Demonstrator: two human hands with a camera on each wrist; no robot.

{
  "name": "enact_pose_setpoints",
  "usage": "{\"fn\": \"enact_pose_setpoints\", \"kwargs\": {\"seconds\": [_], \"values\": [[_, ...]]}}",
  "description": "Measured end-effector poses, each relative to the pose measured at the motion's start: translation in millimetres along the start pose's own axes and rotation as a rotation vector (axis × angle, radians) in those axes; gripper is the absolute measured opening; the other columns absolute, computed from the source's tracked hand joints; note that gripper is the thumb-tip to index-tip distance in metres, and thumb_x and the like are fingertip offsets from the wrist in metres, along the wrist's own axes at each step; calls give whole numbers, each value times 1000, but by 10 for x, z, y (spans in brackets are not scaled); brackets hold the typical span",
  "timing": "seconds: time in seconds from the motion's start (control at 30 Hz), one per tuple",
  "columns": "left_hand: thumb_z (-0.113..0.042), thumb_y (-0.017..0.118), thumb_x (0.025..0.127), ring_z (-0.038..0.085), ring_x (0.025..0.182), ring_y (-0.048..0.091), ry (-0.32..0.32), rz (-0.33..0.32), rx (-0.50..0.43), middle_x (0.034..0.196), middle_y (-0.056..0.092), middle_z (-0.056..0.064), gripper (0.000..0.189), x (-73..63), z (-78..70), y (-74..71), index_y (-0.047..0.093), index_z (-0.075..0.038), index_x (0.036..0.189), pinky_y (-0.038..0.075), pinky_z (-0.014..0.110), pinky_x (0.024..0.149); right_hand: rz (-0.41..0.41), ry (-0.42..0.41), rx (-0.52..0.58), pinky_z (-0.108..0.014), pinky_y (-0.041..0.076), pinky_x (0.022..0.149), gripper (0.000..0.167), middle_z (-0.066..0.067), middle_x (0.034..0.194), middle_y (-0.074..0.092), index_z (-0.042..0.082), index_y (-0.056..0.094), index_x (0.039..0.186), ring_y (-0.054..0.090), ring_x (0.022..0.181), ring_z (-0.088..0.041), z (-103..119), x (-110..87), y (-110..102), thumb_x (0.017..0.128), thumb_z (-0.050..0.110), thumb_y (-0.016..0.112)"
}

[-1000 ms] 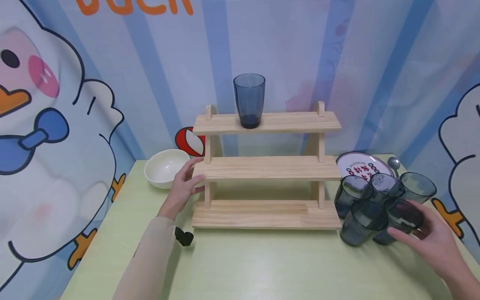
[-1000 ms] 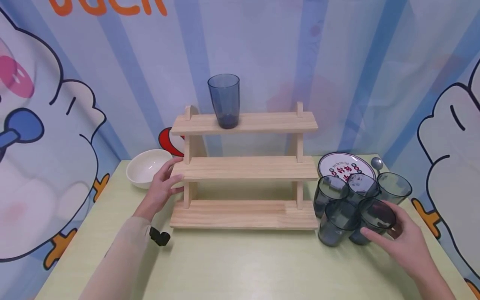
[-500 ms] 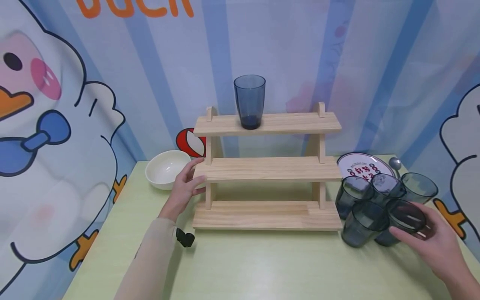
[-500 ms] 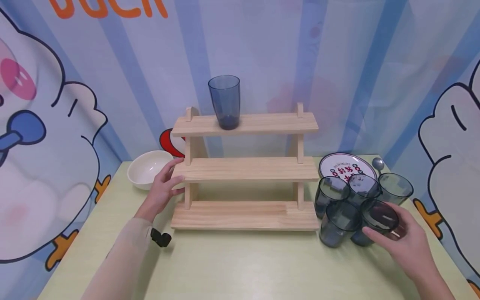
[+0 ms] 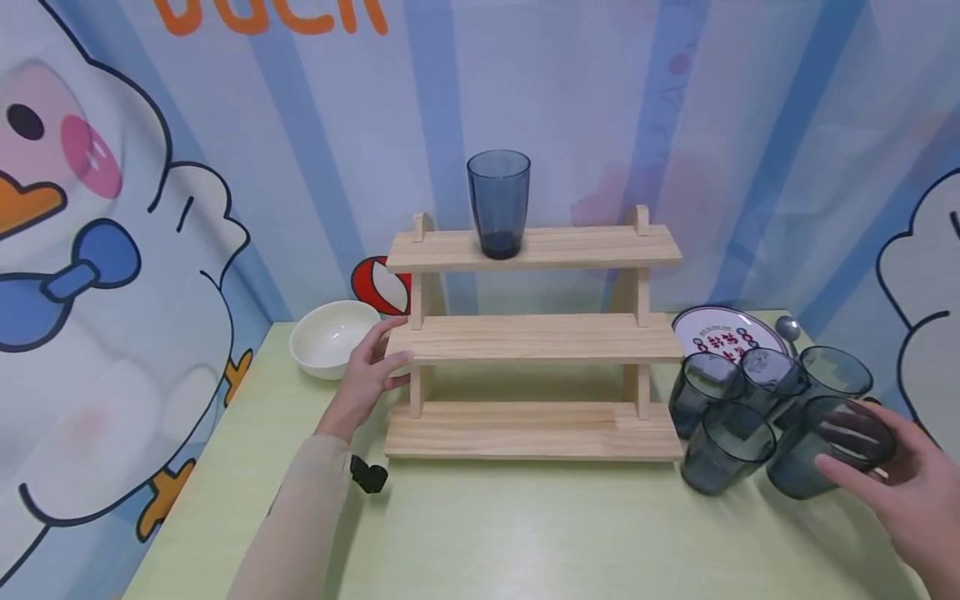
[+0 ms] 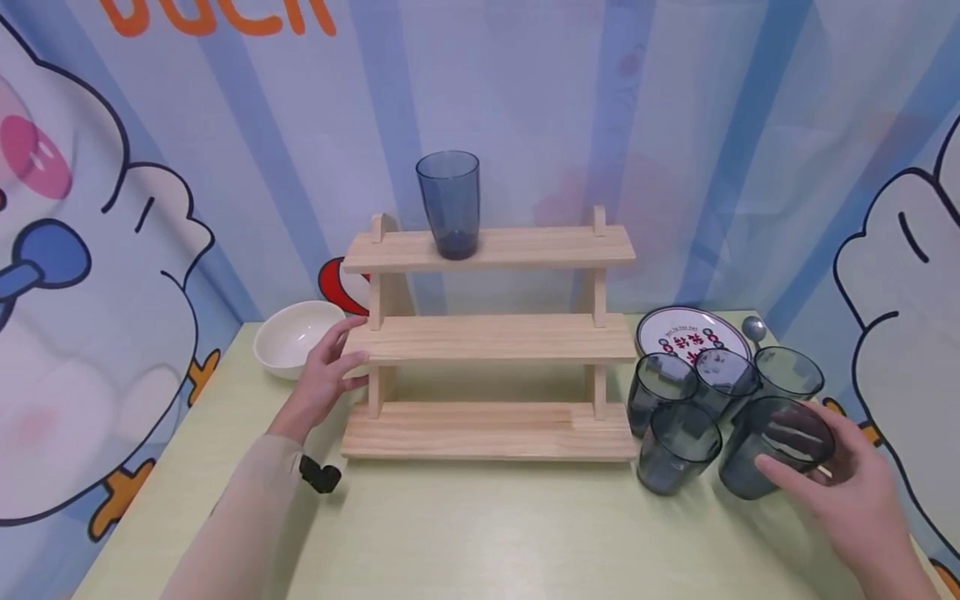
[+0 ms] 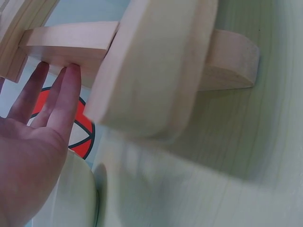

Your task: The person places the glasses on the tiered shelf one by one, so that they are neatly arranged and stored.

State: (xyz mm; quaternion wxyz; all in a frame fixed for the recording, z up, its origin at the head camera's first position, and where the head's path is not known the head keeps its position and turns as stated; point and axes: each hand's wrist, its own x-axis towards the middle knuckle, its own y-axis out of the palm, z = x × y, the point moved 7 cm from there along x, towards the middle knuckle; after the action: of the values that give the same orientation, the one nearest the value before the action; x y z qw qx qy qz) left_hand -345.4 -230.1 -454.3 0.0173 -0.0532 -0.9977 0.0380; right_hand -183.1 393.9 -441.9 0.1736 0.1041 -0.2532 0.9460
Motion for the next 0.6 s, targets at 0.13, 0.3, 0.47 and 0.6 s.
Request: {"fn": "enact_pose_setpoints", "kwargs": {"seconds": [0.13, 0.3, 0.47, 0.6], "values": [[-21, 69, 102, 38, 133, 54, -1, -1, -1, 157, 46, 13, 60, 1, 2, -4, 45, -26, 157, 54, 56, 103, -16, -91, 96, -4, 50, 79, 79, 28, 126, 59, 15, 45, 157, 57, 108, 11, 171, 30, -82, 89, -19, 69], [-22, 69, 102, 38, 132, 55, 7, -3, 4, 157, 46, 14, 60, 6, -2, -6, 45, -26, 157, 55, 56, 102, -60, -196, 155, -3, 48, 87, 79, 22, 129, 63, 6, 49, 154, 61, 112, 6, 383, 91, -176, 84, -29, 62], [-20, 69, 102, 38, 132, 55, 9, 0, -5, 157, 46, 14, 60, -7, -11, 4, 45, -25, 156, 55, 56, 102, -72, -242, 152, -3, 46, 90, 79, 22, 130, 64, 4, 48, 154, 62, 112, 6, 588, 161, -238, 84, -30, 60], [-21, 69, 102, 37, 131, 55, 10, 0, -7, 156, 46, 15, 60, 1, 4, -2, 44, -24, 157, 55, 55, 102, -73, -266, 154, -3, 45, 92, 78, 20, 131, 63, 3, 48, 154, 62, 112, 6, 759, 239, -242, 84, -30, 59]]}}
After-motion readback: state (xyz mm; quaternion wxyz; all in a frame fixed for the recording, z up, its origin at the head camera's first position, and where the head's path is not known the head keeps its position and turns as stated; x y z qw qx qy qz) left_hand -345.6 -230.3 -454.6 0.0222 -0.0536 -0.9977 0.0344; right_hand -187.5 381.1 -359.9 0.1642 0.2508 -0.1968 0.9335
